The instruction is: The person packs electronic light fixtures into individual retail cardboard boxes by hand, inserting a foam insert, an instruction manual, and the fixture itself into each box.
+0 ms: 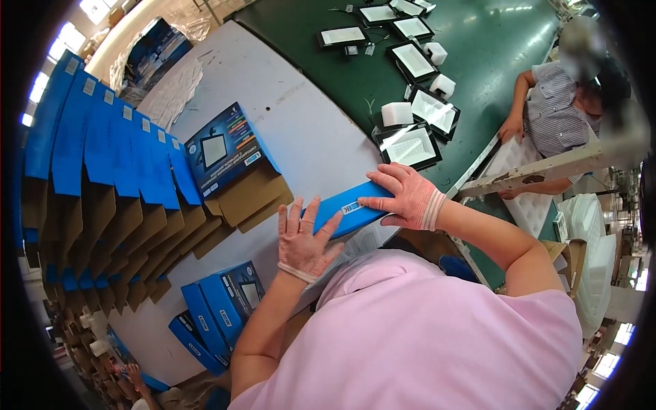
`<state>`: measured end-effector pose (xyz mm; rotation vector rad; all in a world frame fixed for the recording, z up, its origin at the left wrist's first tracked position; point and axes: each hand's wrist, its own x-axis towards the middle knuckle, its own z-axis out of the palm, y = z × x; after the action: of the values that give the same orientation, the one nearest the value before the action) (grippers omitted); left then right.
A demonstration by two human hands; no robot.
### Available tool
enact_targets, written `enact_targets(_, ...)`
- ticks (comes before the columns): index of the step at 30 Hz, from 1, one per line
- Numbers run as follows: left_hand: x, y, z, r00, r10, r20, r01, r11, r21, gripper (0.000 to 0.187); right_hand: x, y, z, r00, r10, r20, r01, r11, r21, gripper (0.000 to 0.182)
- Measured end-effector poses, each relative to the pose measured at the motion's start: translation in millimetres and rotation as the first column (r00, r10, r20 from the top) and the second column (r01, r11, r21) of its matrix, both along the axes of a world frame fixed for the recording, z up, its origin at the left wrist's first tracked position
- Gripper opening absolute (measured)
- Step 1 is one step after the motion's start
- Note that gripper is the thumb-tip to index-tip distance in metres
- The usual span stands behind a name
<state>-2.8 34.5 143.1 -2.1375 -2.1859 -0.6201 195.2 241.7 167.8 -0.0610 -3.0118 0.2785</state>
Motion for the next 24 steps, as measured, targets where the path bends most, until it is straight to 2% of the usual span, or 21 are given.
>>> enact_targets(3, 8, 22, -6, 0.998, 0.045, 0.033, -0.047, 0.998, 0.043, 0.072, 0, -2, -18, 0.997, -0.003, -0.077, 0.008, 0.998, 0.060, 0.059)
enact_targets(6, 2, 26, -9, 0.990, 0.112, 0.080, -0.115, 0.993, 0.035, 0.076, -10, 1, -10, 0.998, -0.036, -0.060, 0.036, 0.999, 0.011, 0.058)
enact_targets(7, 0, 14, -6, 0.980, 0.183, 0.080, -0.187, 0.981, 0.056, 0.075, -13, -2, -7, 0.987, -0.083, -0.138, 0.074, 0.995, -0.070, 0.057)
enact_targets(9, 0, -17, 11, 0.943, 0.322, 0.087, -0.329, 0.940, 0.094, 0.075, -18, -14, -15, 0.926, -0.285, -0.248, 0.234, 0.948, -0.216, 0.057)
enact_targets(10, 0, -36, 21, 0.886, 0.449, 0.117, -0.458, 0.887, 0.063, 0.071, -21, -21, -31, 0.899, -0.329, -0.287, 0.258, 0.931, -0.258, 0.052)
enact_targets(12, -2, -79, 23, 0.750, 0.652, 0.114, -0.660, 0.749, 0.057, 0.071, -35, -38, -58, 0.981, -0.178, -0.079, 0.144, 0.935, -0.323, 0.044)
enact_targets(14, 4, -114, 26, 0.602, 0.794, 0.085, -0.798, 0.601, 0.041, 0.070, -54, -66, -83, 0.997, 0.006, 0.083, 0.021, 0.946, -0.324, 0.044)
enact_targets(16, 12, -144, 26, 0.439, 0.898, 0.023, -0.898, 0.439, 0.021, 0.068, -77, -91, -104, 0.965, 0.195, 0.175, -0.140, 0.948, -0.285, 0.045)
enact_targets(19, 31, -164, 8, 0.216, 0.973, -0.084, -0.976, 0.218, 0.006, 0.065, -107, -116, -126, 0.884, 0.331, 0.331, -0.281, 0.940, -0.191, 0.042)
enact_targets(20, 38, -162, 4, 0.186, 0.979, -0.083, -0.982, 0.186, -0.007, 0.057, -112, -122, -124, 0.833, 0.375, 0.407, -0.352, 0.926, -0.134, 0.034)
enact_targets(22, 49, -155, 7, 0.186, 0.953, -0.238, -0.966, 0.222, 0.134, 0.049, -112, -130, -147, 0.827, 0.378, 0.417, -0.372, 0.923, -0.099, 0.031)
enact_targets(24, 64, -149, -8, 0.439, 0.891, -0.113, -0.867, 0.453, 0.209, 0.046, -107, -138, -180, 0.833, 0.380, 0.402, -0.378, 0.922, -0.087, 0.026)
